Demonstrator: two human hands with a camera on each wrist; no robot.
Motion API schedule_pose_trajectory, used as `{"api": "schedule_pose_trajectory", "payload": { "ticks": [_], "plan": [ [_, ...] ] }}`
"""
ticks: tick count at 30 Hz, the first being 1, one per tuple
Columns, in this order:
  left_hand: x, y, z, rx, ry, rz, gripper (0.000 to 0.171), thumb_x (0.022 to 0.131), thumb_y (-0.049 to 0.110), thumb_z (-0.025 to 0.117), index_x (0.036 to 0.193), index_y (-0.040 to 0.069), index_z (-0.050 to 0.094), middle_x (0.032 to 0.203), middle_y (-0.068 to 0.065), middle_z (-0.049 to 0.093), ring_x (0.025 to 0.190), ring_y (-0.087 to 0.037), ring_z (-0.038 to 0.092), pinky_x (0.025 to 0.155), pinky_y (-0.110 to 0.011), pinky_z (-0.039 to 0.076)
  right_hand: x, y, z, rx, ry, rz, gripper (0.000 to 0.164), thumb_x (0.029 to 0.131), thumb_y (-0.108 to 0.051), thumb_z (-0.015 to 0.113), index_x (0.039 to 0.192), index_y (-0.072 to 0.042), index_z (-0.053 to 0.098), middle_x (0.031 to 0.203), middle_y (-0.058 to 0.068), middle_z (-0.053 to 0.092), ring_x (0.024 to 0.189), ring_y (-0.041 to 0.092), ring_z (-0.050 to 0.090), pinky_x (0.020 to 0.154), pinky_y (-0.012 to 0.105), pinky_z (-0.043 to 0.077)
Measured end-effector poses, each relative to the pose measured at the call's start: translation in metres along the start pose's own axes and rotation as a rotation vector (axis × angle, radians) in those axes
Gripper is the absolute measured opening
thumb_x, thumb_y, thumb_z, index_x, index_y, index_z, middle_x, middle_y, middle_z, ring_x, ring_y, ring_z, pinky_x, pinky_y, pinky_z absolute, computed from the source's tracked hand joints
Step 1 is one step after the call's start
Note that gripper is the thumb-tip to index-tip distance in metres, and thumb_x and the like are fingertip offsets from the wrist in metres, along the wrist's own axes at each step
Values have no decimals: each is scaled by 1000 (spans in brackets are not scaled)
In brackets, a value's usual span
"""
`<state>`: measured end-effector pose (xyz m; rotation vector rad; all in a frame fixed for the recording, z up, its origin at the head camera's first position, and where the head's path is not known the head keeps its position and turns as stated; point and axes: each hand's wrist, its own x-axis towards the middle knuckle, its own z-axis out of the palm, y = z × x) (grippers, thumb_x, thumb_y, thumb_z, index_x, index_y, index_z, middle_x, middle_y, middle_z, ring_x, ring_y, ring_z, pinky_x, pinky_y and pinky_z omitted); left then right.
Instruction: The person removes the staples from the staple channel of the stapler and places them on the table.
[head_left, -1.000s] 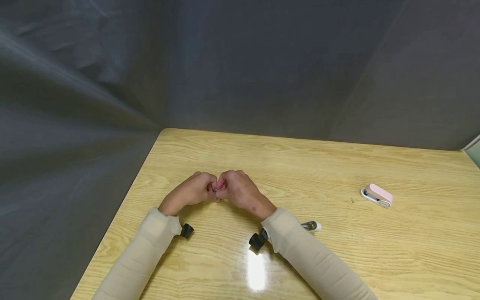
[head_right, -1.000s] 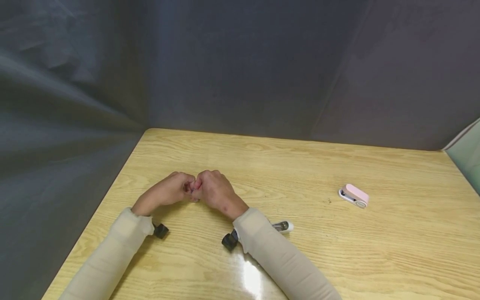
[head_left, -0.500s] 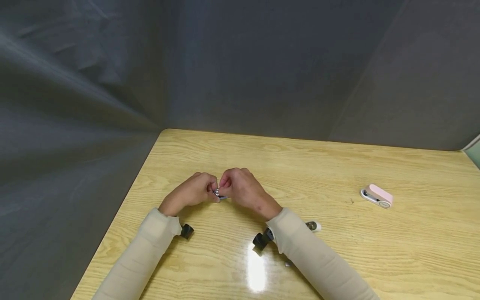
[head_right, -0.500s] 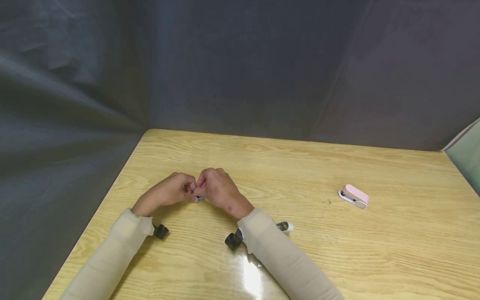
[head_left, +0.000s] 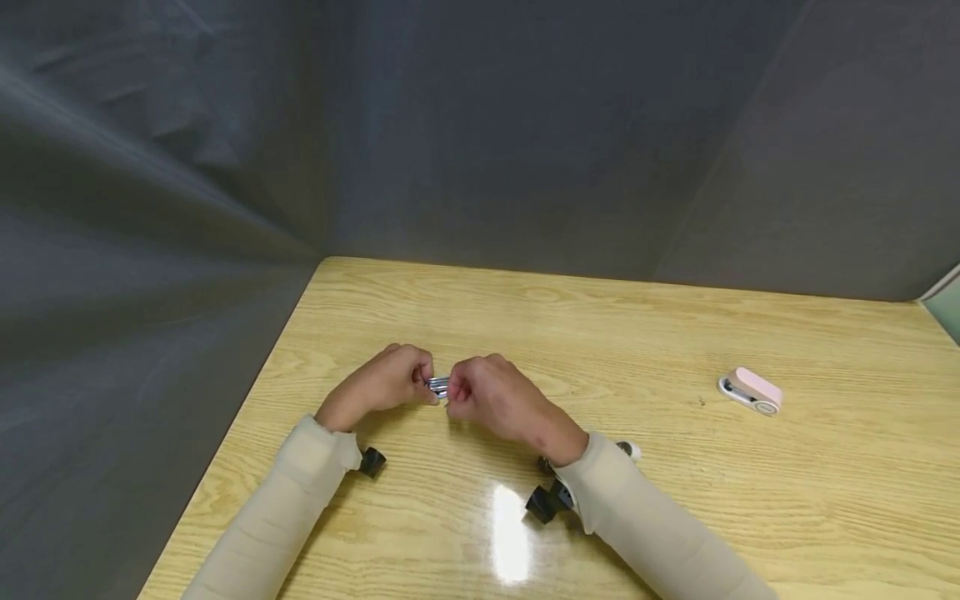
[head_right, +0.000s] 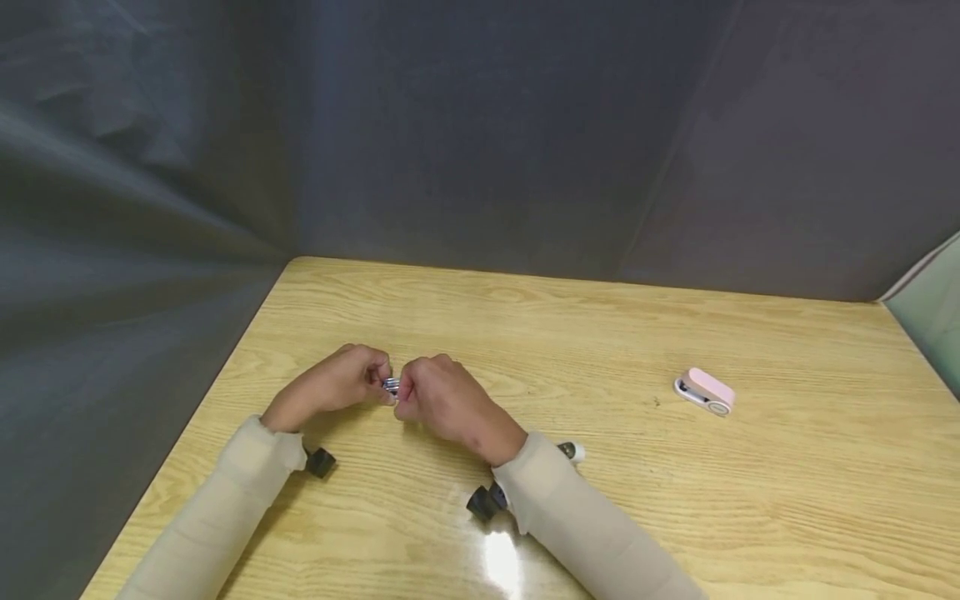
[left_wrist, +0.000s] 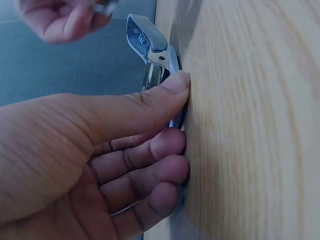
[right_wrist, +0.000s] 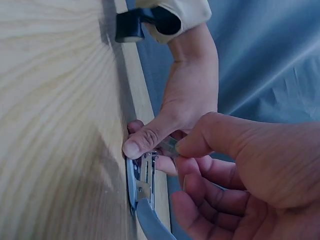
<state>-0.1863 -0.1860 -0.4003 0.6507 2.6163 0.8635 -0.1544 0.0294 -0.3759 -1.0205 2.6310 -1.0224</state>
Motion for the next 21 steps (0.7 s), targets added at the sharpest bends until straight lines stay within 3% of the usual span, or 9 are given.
{"api": "schedule_pose_trajectory", "payload": {
  "ticks": [7,16,21],
  "plan": [
    [0,1,-1,11,-6,1,26,84,9,87,78,12,62,68,3,55,64,-13,45,63,-30,39,-12,1,1,-22,-12,-18,16,79,0,73,76,-14,66,67,-12,59,63,4,53,61,24,48],
    [0,4,-2,63,-33,22,26,87,9,84,79,12,59,69,3,53,62,-11,44,60,-27,38,-19,8,7,-18,-52,82,18,80,0,72,72,-14,65,65,-9,56,61,7,51,56,25,45],
    [1,6,-2,73,-47,19,26,87,9,84,79,11,59,70,3,53,61,-11,43,60,-27,37,-22,14,11,-32,-38,36,21,78,3,70,68,-14,63,63,-10,54,60,6,49,55,23,44]
  ]
}}
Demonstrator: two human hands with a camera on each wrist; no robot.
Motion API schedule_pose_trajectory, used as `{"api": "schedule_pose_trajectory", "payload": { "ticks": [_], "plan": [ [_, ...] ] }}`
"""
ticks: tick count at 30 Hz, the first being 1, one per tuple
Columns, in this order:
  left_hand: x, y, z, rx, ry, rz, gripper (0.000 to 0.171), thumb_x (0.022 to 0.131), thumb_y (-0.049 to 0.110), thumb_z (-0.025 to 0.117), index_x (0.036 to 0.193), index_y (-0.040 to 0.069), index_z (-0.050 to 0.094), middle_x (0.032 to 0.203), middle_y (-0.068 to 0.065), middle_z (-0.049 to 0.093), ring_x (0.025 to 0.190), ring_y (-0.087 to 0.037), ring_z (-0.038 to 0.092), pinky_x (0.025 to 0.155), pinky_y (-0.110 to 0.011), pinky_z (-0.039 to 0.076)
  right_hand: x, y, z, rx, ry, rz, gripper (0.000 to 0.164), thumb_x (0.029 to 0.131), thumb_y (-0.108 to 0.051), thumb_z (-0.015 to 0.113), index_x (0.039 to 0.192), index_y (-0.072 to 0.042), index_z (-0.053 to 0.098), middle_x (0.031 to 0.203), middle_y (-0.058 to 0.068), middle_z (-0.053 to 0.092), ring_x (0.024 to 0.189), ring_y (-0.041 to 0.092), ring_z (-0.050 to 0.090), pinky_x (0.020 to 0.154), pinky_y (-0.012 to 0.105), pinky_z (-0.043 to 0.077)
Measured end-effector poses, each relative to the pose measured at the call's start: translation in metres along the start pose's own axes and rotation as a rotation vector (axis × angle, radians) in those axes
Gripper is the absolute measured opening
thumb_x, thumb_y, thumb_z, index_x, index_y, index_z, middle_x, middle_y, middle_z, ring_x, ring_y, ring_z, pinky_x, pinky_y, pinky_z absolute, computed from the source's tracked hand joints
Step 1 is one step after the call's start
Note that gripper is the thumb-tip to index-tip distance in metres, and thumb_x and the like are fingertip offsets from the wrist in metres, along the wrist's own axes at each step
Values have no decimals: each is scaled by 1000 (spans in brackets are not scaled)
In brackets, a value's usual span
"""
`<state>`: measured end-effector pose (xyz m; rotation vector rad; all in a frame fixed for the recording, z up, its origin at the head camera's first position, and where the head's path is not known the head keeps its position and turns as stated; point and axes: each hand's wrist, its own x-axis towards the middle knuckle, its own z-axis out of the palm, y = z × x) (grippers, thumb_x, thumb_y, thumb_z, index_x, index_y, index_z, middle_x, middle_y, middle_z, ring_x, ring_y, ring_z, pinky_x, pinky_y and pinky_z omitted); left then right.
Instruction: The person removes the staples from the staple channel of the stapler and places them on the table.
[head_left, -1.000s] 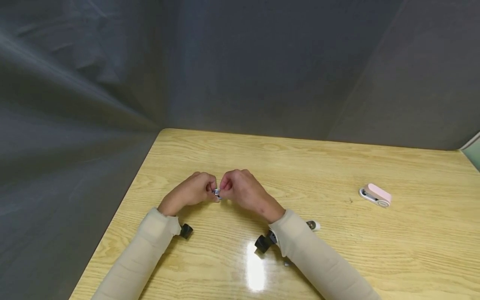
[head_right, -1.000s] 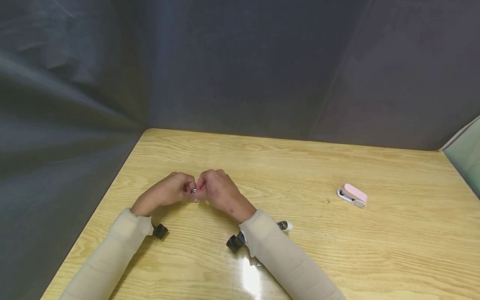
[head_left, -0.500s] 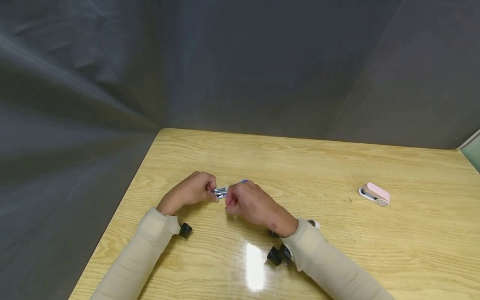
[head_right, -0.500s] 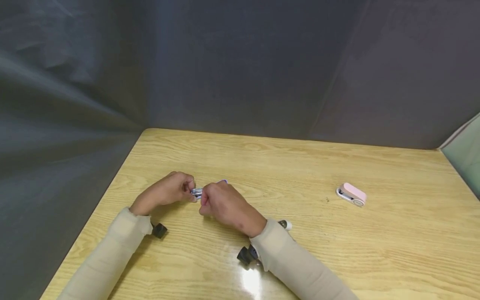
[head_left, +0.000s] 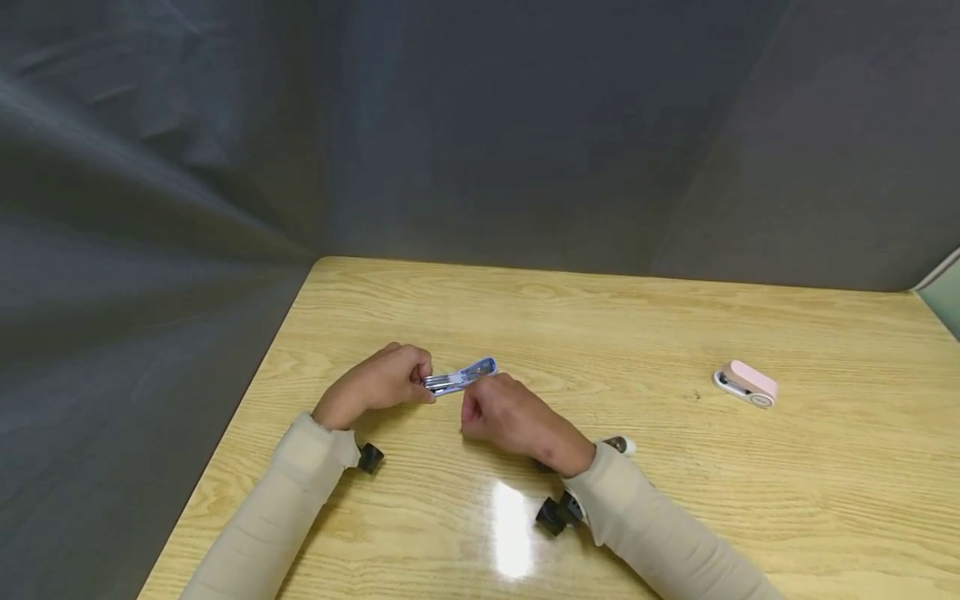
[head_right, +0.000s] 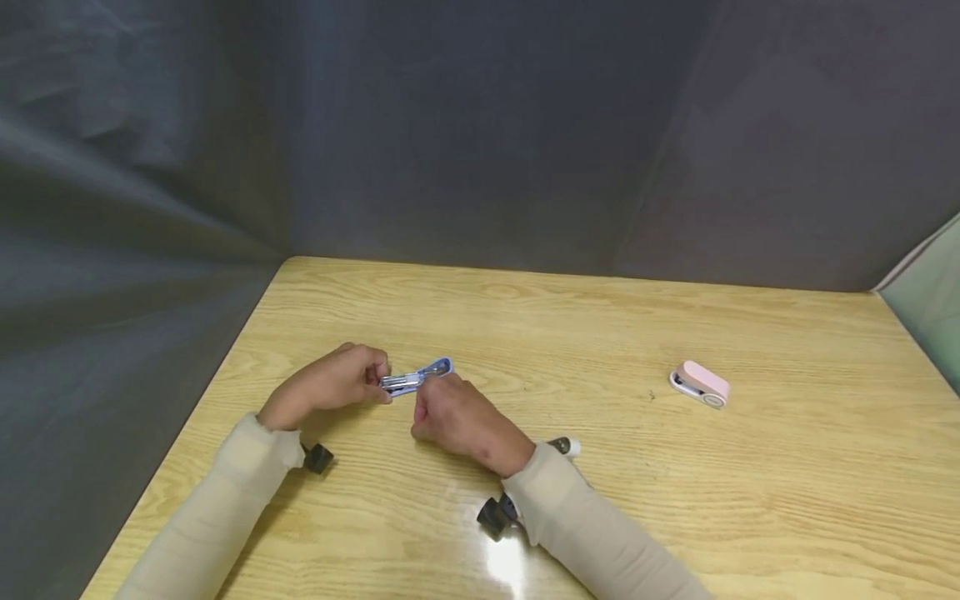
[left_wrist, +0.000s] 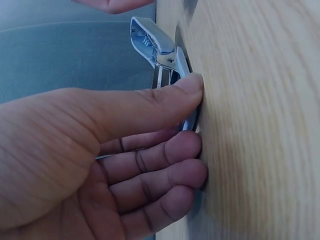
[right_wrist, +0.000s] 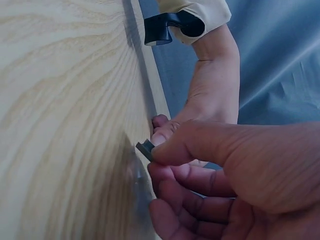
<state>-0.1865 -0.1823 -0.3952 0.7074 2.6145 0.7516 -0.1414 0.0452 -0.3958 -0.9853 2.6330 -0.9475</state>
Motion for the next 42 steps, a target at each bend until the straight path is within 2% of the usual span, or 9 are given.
{"api": "schedule_pose_trajectory", "payload": {
  "ticks": [4,10,18,25,30,35,38,42],
  "plan": [
    [1,-2,0,4,2,3,26,87,9,84,80,11,60,69,3,54,61,-11,42,60,-27,37,1,2,3,-9,-16,-15,21,78,1,75,68,-13,64,66,-10,55,64,7,50,59,24,46],
    [2,-3,0,-10,-6,4,23,88,9,83,82,9,61,71,2,55,60,-10,43,59,-26,37,2,3,5,-15,-49,32,23,81,-5,83,69,-13,65,69,-9,59,66,8,53,63,26,48],
    [3,-1,-1,-25,-19,-16,24,87,8,84,82,9,61,72,1,56,61,-11,44,58,-26,38,2,5,3,-28,-36,11,22,81,1,76,69,-13,64,67,-9,55,65,8,51,60,25,46],
    [2,2,2,4,13,-59,23,87,10,84,81,10,63,72,2,59,65,-14,46,62,-28,40,-2,-2,-1,-53,-4,-25,21,81,3,70,70,-14,64,65,-10,54,63,8,50,57,25,45],
    [0,7,7,35,52,-117,23,87,14,85,79,12,64,74,3,58,71,-17,48,64,-30,41,-8,-9,-10,-29,17,-35,18,85,1,69,76,-14,66,68,-11,58,62,7,52,58,25,47],
    [-2,10,12,45,98,-134,21,86,14,86,81,11,66,73,3,60,66,-16,50,61,-30,42,-19,-15,-23,1,13,-34,11,90,-3,69,84,-13,69,79,-9,65,66,6,55,62,26,49],
    [-4,14,14,72,107,-163,19,86,14,86,84,10,68,73,4,61,64,-14,51,60,-30,43,-27,-17,-31,-13,20,-45,7,93,-6,70,88,-12,70,84,-8,67,69,5,55,65,26,50],
    [-7,23,15,147,100,-182,22,85,18,87,90,9,68,75,3,60,62,-15,51,58,-31,43,-39,-16,-44,-48,55,-38,6,94,-9,72,88,-12,71,83,-7,66,63,3,51,60,25,48]
  ]
}}
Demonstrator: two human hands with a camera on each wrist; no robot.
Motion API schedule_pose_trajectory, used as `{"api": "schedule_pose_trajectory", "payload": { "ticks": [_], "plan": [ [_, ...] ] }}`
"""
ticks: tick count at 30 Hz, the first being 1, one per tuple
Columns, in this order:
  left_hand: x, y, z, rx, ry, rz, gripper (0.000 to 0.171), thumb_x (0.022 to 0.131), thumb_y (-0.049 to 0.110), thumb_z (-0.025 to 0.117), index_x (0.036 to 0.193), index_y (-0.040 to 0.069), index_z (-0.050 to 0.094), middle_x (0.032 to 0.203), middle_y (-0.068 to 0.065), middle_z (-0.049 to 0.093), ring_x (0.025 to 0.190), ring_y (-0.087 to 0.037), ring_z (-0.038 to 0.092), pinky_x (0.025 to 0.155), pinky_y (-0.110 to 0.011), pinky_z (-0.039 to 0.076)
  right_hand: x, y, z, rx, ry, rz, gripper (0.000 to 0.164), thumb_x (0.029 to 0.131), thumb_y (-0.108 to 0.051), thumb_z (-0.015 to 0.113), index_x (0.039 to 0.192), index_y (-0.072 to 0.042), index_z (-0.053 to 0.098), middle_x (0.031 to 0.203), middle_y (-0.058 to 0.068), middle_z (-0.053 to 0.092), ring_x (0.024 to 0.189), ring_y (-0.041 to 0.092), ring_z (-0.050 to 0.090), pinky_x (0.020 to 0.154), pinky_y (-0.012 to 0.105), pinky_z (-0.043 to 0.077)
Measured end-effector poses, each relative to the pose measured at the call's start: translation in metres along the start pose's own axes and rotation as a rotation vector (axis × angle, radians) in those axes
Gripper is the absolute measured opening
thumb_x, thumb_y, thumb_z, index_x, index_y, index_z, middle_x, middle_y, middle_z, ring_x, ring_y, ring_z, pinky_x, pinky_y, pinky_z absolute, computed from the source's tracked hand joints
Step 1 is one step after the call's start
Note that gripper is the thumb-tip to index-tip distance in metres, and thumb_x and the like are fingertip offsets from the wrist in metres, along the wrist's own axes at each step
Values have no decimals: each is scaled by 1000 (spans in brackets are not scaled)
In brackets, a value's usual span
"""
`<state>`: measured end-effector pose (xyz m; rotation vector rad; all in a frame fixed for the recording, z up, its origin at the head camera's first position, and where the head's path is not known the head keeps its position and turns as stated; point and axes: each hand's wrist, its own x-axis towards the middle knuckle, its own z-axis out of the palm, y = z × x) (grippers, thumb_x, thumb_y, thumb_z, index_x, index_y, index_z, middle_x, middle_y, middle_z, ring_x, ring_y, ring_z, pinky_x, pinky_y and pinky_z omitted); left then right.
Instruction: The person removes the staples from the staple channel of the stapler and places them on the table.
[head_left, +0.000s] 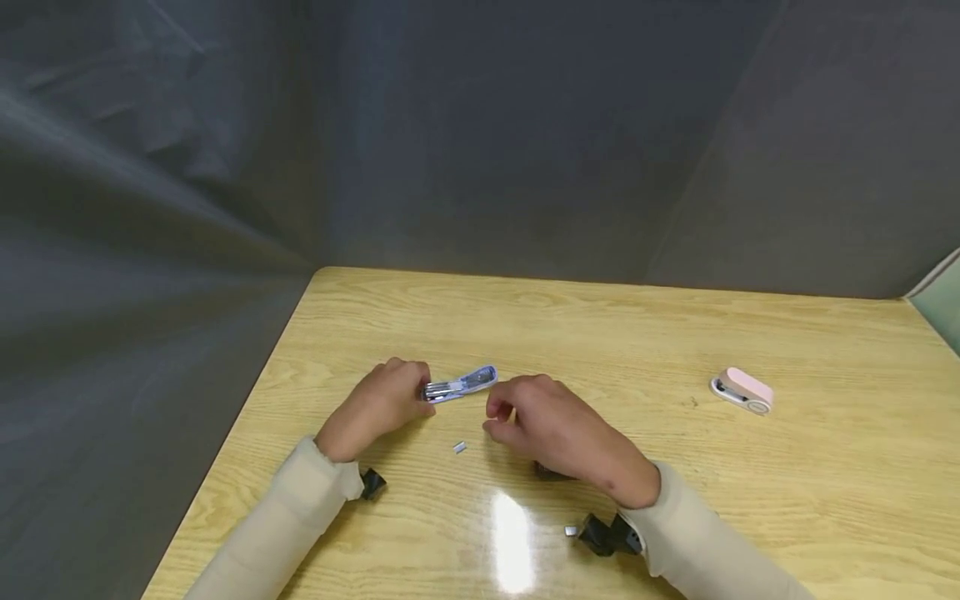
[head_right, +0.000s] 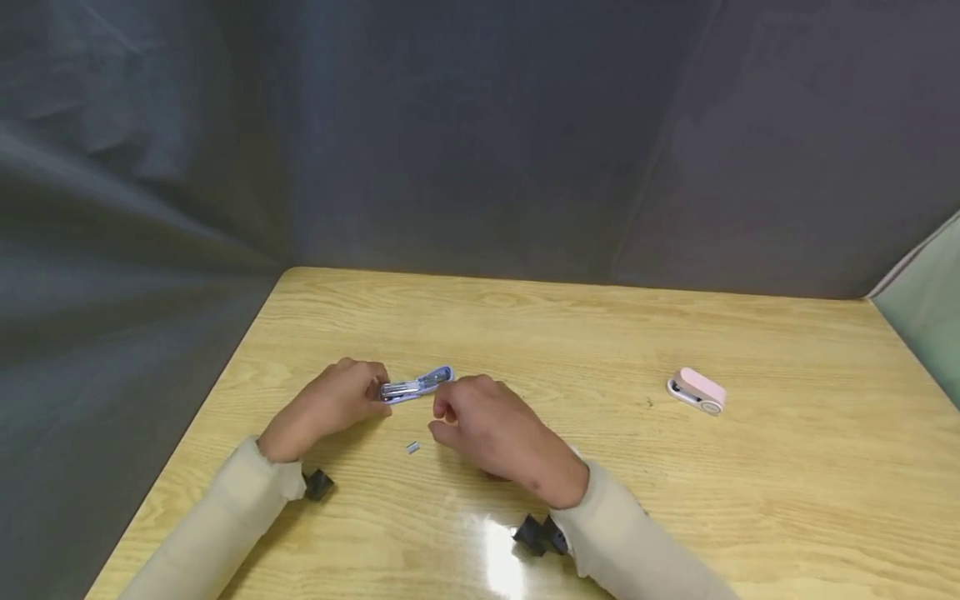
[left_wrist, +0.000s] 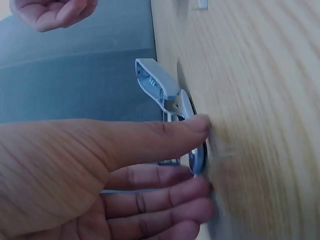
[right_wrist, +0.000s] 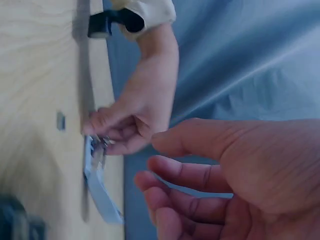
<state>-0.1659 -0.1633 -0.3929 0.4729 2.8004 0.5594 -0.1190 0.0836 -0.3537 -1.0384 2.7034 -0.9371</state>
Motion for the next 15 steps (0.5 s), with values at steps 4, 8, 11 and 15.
{"api": "schedule_pose_trajectory", "payload": {
  "ticks": [4,8,11,15],
  "plan": [
    [-6,8,-5,90,40,32,39,83,25,90,110,5,70,92,-3,67,75,-20,59,65,-37,50,-10,4,-16,-19,35,31,4,95,-12,72,91,-13,72,84,-8,66,60,3,50,59,26,47],
    [-13,21,-15,150,97,98,59,85,33,88,132,5,65,116,-10,68,96,-26,65,76,-44,55,-22,9,-32,-50,72,66,3,96,-14,72,93,-12,73,84,-9,66,64,3,54,60,27,48],
    [-17,37,-21,160,118,186,55,88,34,85,131,4,67,114,-9,68,96,-25,66,76,-42,55,-34,16,-41,-87,106,100,4,96,-14,72,94,-11,74,83,-9,67,68,4,57,61,28,50],
    [-17,60,-24,165,125,316,46,91,35,81,126,5,70,108,-6,69,89,-20,66,73,-36,55,-53,26,-53,-109,141,145,3,96,-13,73,96,-11,74,85,-10,67,72,5,60,62,29,51]
  ]
}}
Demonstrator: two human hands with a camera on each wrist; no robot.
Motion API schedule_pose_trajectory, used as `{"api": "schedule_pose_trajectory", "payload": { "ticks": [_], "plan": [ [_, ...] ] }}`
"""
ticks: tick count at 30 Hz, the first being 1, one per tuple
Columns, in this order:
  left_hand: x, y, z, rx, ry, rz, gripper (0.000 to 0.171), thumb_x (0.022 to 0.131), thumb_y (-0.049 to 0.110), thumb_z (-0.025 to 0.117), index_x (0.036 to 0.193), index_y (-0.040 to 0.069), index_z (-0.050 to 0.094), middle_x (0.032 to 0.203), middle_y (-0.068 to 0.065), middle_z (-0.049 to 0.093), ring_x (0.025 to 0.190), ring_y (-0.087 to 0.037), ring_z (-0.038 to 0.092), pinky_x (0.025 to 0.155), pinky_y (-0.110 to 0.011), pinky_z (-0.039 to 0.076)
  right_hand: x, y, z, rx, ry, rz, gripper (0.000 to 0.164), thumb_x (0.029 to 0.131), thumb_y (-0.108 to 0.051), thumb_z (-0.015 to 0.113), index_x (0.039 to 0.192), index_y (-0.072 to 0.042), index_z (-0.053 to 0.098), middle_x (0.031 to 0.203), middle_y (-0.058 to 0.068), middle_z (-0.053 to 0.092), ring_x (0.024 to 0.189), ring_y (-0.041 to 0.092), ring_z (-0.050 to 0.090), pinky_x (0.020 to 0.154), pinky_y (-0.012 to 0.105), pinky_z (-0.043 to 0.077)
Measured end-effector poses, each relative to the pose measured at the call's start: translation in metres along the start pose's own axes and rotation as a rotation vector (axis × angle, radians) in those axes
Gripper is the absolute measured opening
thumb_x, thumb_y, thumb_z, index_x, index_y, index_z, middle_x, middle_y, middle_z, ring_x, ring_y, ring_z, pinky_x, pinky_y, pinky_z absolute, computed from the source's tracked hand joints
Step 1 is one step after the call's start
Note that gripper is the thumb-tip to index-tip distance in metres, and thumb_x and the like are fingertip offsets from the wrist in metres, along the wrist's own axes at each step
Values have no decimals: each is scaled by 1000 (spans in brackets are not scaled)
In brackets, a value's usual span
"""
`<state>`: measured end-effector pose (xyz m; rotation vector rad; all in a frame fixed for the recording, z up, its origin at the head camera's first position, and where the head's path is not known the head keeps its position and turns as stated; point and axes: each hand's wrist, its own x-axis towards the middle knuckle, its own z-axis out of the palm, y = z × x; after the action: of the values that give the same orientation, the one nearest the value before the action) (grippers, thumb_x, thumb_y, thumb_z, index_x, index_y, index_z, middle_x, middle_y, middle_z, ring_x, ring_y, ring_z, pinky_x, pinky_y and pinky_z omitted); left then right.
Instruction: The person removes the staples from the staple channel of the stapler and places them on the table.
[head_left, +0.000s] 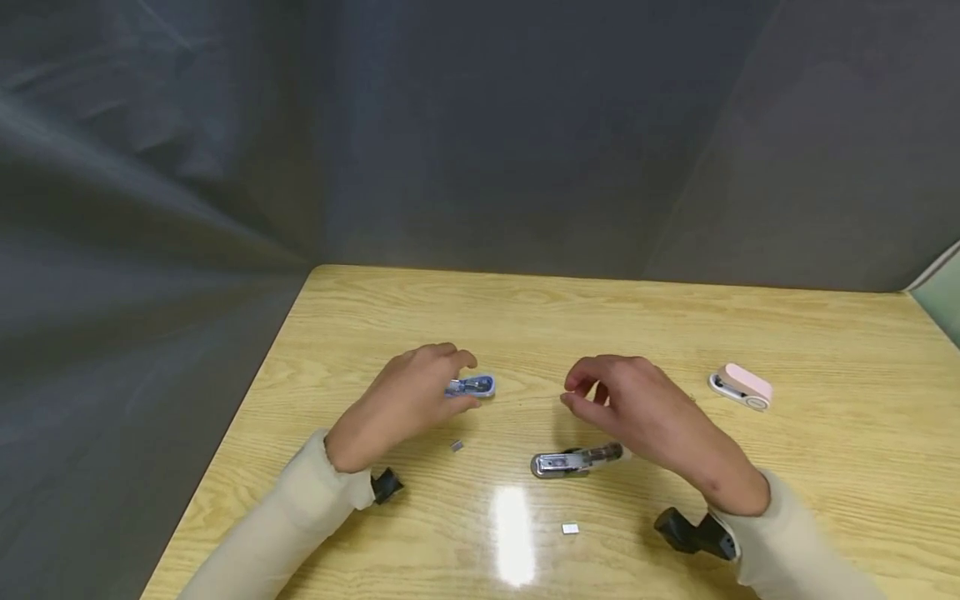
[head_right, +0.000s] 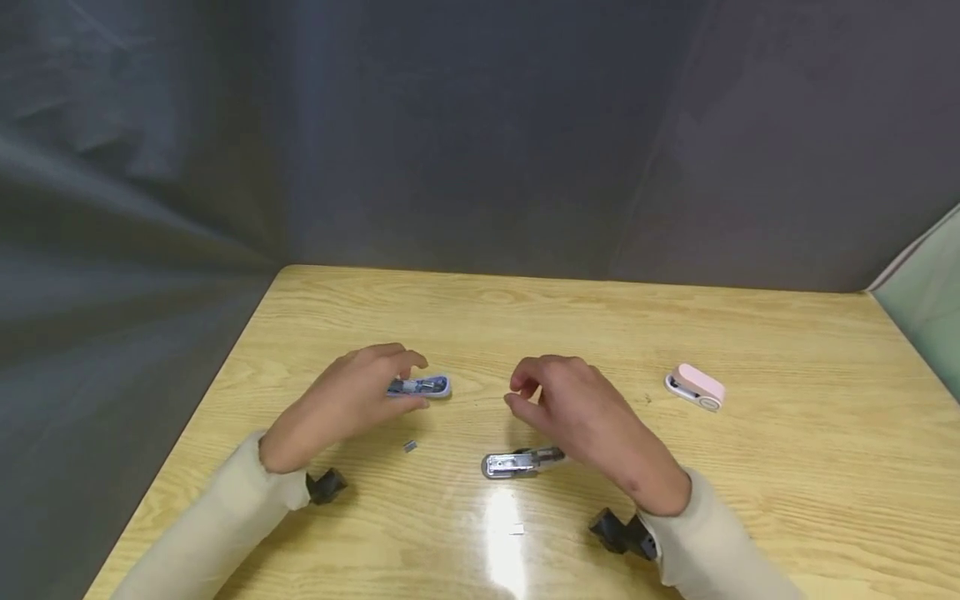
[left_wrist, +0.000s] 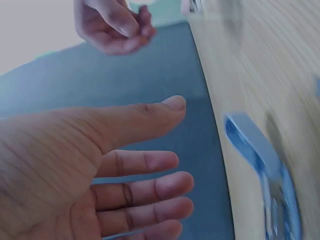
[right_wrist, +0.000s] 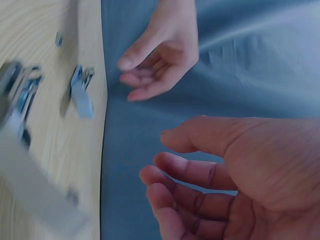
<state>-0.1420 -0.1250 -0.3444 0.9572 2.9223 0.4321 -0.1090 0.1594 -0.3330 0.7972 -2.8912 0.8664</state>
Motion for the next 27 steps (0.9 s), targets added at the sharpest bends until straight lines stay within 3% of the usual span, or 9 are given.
{"api": "schedule_pose_trajectory", "payload": {
  "ticks": [7,11,16,23,27],
  "plan": [
    [22,25,5,3,-39,169,38,96,35,76,123,9,72,111,-5,70,84,-14,64,74,-31,54,-31,25,-17,-12,50,59,4,95,-13,76,97,-16,74,86,-14,67,75,7,62,61,29,50],
    [38,37,12,17,-49,248,33,98,35,73,121,11,73,111,-3,71,80,-9,63,72,-26,52,-51,45,-30,-72,98,81,10,93,-9,77,98,-16,73,89,-13,68,76,8,63,61,28,51],
    [61,50,20,-12,-102,303,30,99,35,72,121,13,74,113,-1,70,80,-4,58,69,-22,48,-74,71,-41,-137,160,141,12,91,-6,78,99,-14,73,90,-10,70,76,7,63,59,28,51],
    [85,70,30,32,-180,375,20,100,33,71,111,17,73,106,7,68,79,-3,54,70,-21,46,-92,96,-43,-110,187,192,12,90,-3,78,99,-11,75,98,1,72,75,2,62,60,26,52],
    [105,82,34,-56,-204,402,24,100,32,71,115,14,75,102,8,68,81,-1,56,72,-19,46,-99,105,-46,-124,186,232,11,90,-4,78,100,-8,75,96,3,73,74,5,63,58,26,51]
  ]
}}
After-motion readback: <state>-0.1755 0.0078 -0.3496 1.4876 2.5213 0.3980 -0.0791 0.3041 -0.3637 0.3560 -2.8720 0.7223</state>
